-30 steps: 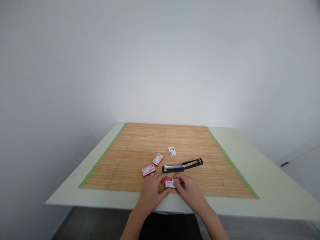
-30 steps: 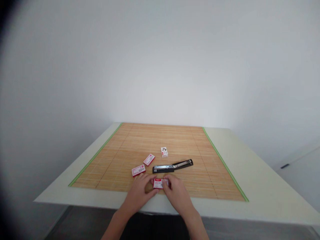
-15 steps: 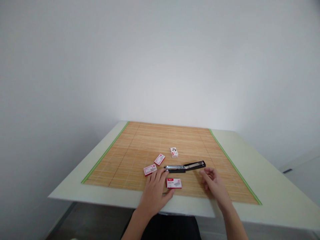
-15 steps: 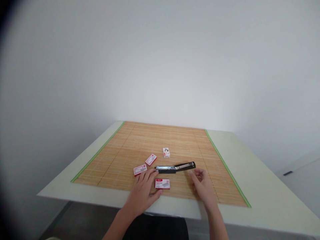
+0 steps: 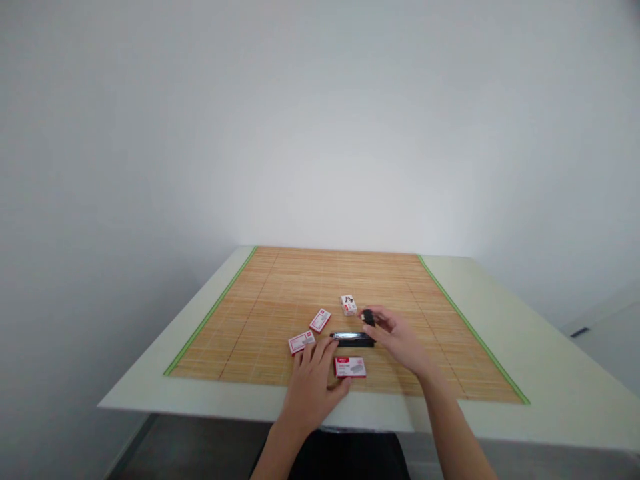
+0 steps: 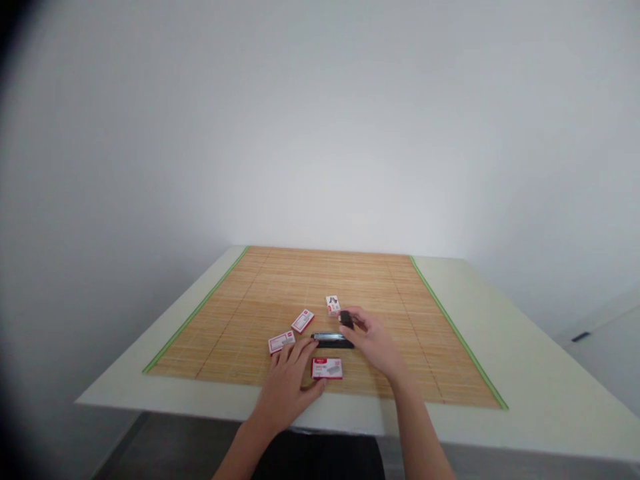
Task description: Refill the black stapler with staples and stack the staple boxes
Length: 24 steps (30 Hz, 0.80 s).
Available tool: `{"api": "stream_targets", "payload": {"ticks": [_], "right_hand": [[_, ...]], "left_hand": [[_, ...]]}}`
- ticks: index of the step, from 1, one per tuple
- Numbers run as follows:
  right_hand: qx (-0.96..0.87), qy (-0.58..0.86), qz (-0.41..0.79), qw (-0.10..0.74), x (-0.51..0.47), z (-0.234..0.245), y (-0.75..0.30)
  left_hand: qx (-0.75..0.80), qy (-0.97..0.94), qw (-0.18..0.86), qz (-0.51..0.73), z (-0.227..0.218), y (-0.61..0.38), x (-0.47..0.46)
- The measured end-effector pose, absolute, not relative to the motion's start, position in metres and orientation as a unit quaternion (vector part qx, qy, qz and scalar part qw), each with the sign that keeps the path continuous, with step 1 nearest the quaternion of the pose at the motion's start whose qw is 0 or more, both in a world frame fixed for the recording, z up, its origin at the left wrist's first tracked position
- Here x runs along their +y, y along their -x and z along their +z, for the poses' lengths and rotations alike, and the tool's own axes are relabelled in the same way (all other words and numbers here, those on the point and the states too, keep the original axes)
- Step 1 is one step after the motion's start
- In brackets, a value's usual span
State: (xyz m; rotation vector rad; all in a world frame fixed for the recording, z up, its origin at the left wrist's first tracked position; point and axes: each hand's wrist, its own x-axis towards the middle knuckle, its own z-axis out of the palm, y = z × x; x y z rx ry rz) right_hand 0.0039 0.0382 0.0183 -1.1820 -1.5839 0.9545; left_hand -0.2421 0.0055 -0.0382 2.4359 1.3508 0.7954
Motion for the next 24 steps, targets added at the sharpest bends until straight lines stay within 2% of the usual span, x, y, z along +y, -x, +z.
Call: {"api": "stream_targets", "payload": {"ticks": [5, 8, 13, 16, 24], "right_hand": [[-0.747, 0.543, 0.257, 0.285, 0.052, 0.016, 0.039], [-0.758, 0.555, 0.228, 0.256, 0.054, 0.012, 0.046], [-0.763, 0.516, 0.277, 0.274, 0.048, 0.017, 0.03], [-0.726, 0.554, 0.278, 0.299, 0.041, 0.014, 0.011], [-0.586, 0.648, 0.243, 0.421, 0.011, -0.032, 0.003]], "left_hand": [[0.462, -0.836, 0.119, 0.272, -0.039, 0.242, 0.006], [0.463, -0.835, 0.123, 0.27, -0.037, 0.242, 0.006], [0.457, -0.84, 0.122, 0.267, -0.035, 0.244, 0.005], [0.459, -0.837, 0.126, 0.269, -0.036, 0.247, 0.004], [0.52, -0.793, 0.122, 0.292, -0.04, 0.226, 0.0]]}}
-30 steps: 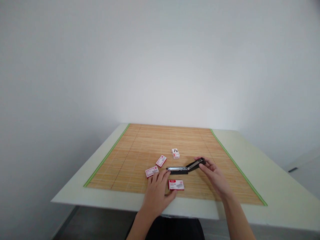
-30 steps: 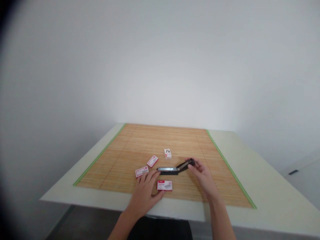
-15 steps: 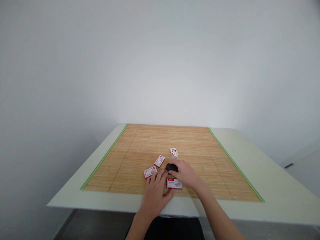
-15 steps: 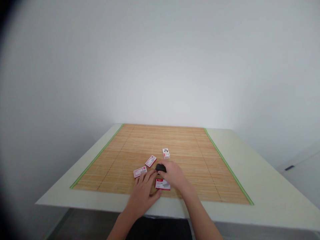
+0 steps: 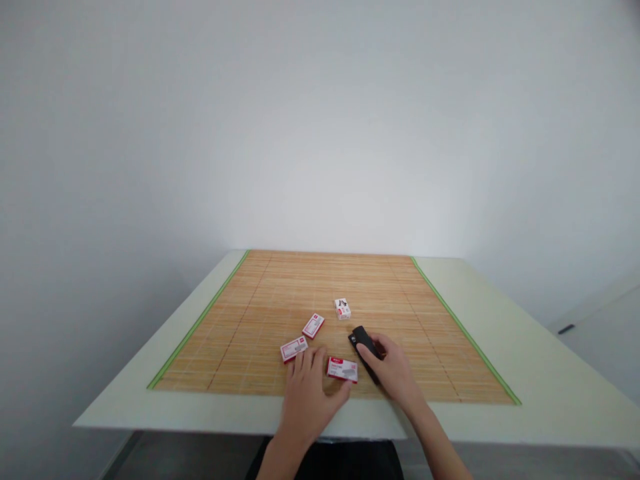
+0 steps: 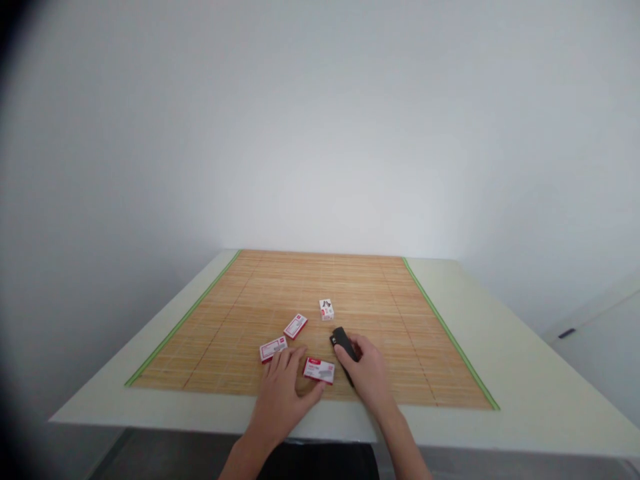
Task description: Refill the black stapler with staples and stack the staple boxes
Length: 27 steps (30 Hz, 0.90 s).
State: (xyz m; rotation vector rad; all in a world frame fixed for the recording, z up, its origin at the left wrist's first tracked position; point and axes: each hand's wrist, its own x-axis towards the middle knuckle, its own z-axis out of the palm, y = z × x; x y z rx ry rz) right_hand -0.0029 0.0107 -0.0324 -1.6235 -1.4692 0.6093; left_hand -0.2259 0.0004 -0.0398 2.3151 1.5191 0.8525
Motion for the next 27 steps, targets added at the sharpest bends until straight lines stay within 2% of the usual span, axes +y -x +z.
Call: {"api": "stream_targets", "payload": {"ticks": [4, 8, 15, 27], "right_hand": [[-0.543, 0.666, 0.192, 0.474, 0.003, -0.043, 0.017], [-0.524, 0.673, 0.176, 0.492, 0.003, -0.043, 0.022], [-0.524, 0.671, 0.17, 0.497, 0.001, -0.041, 0.022], [-0.523, 0.674, 0.168, 0.494, 0.0, -0.042, 0.022]], "left_hand": [[0.59, -0.75, 0.127, 0.271, -0.033, 0.19, -0.013], [0.612, -0.732, 0.138, 0.264, -0.028, 0.176, -0.025], [0.481, -0.822, 0.192, 0.236, -0.03, 0.232, -0.008], [0.365, -0.896, 0.205, 0.147, -0.01, 0.277, 0.034]]}}
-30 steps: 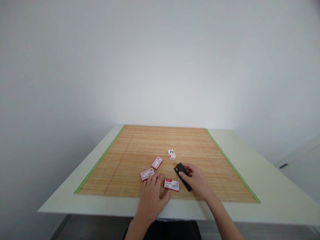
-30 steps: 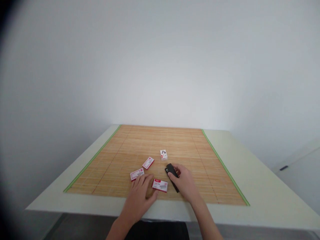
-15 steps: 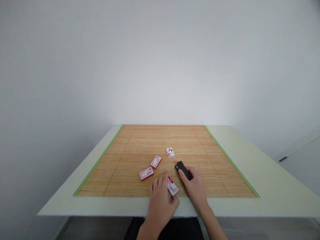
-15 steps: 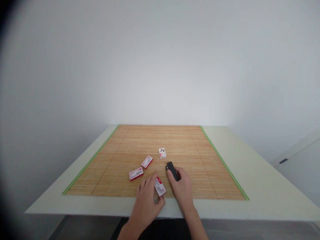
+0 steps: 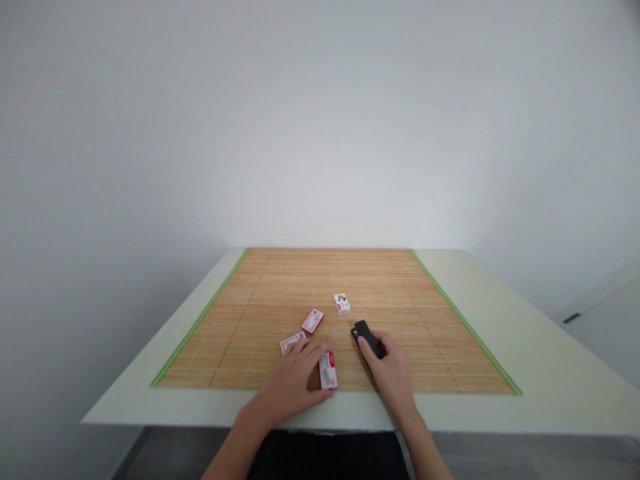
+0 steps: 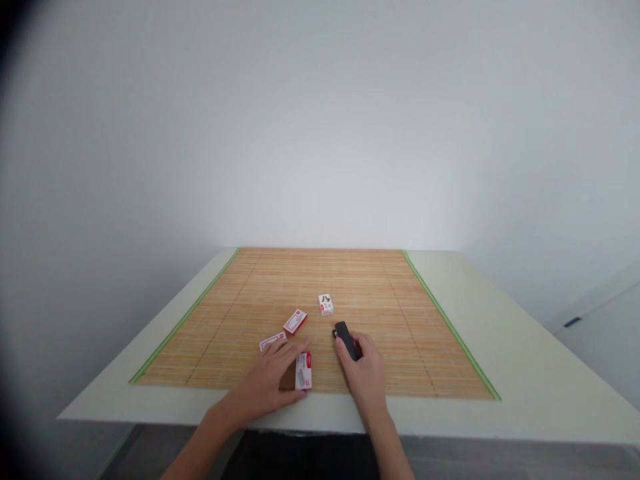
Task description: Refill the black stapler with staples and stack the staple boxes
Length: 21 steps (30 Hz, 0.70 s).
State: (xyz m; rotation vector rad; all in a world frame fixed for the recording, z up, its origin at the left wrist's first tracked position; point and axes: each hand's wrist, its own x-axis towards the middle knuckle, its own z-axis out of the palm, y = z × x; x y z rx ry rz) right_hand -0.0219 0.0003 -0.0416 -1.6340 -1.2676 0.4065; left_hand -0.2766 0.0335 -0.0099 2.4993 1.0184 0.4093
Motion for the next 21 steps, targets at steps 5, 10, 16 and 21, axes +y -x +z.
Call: {"api": "stream_targets", "payload": {"ticks": [5, 10, 16, 21], "right_hand": [[-0.521, 0.676, 0.175, 0.491, 0.0, -0.039, 0.022], [-0.517, 0.676, 0.175, 0.496, 0.0, -0.039, 0.022], [-0.524, 0.678, 0.173, 0.486, 0.0, -0.039, 0.021], [-0.516, 0.683, 0.177, 0.485, -0.001, -0.037, 0.022]], "left_hand": [[0.377, -0.9, 0.154, 0.153, -0.003, 0.286, 0.058], [0.424, -0.879, 0.137, 0.166, -0.026, 0.269, 0.058], [0.473, -0.844, 0.125, 0.22, -0.046, 0.253, 0.044], [0.496, -0.82, 0.148, 0.243, -0.045, 0.26, 0.044]]}}
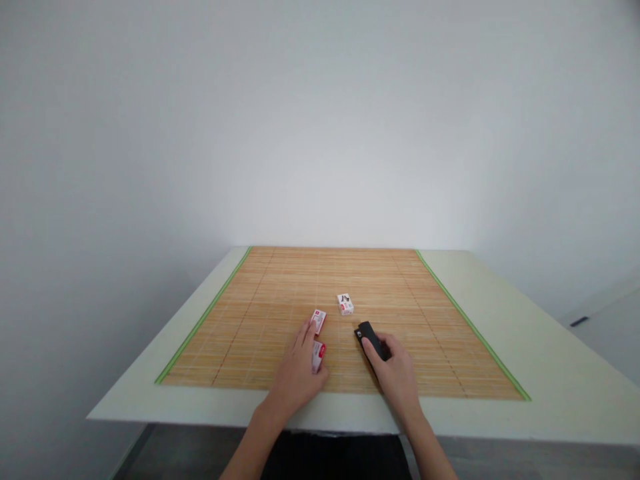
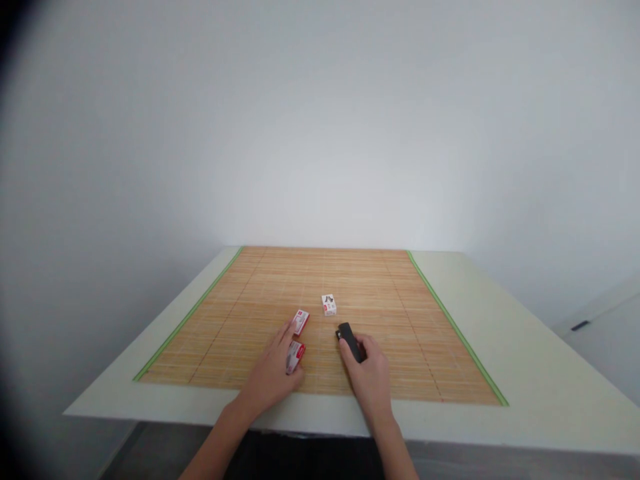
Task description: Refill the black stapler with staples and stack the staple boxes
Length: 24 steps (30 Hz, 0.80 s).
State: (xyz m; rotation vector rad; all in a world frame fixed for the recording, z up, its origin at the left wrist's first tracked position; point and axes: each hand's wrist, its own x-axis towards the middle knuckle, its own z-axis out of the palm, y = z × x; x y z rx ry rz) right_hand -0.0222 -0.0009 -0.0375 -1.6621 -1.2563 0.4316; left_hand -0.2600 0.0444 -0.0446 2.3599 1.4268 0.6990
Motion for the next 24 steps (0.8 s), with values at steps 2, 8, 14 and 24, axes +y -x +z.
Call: {"api": "stream_targets", "payload": {"ticks": [2, 8, 14, 24], "right_hand": [[-0.517, 0.682, 0.18, 0.485, -0.001, -0.037, 0.022], [-0.518, 0.68, 0.183, 0.486, 0.0, -0.039, 0.022], [-0.52, 0.677, 0.186, 0.486, -0.001, -0.038, 0.021], [-0.517, 0.677, 0.189, 0.489, -0.001, -0.039, 0.02]], "left_hand": [[0.491, -0.821, 0.147, 0.249, -0.041, 0.262, 0.047], [0.484, -0.821, 0.153, 0.26, -0.038, 0.249, 0.052], [0.5, -0.809, 0.121, 0.284, -0.052, 0.226, 0.053], [0.586, -0.745, 0.047, 0.316, -0.061, 0.273, 0.067]]}}
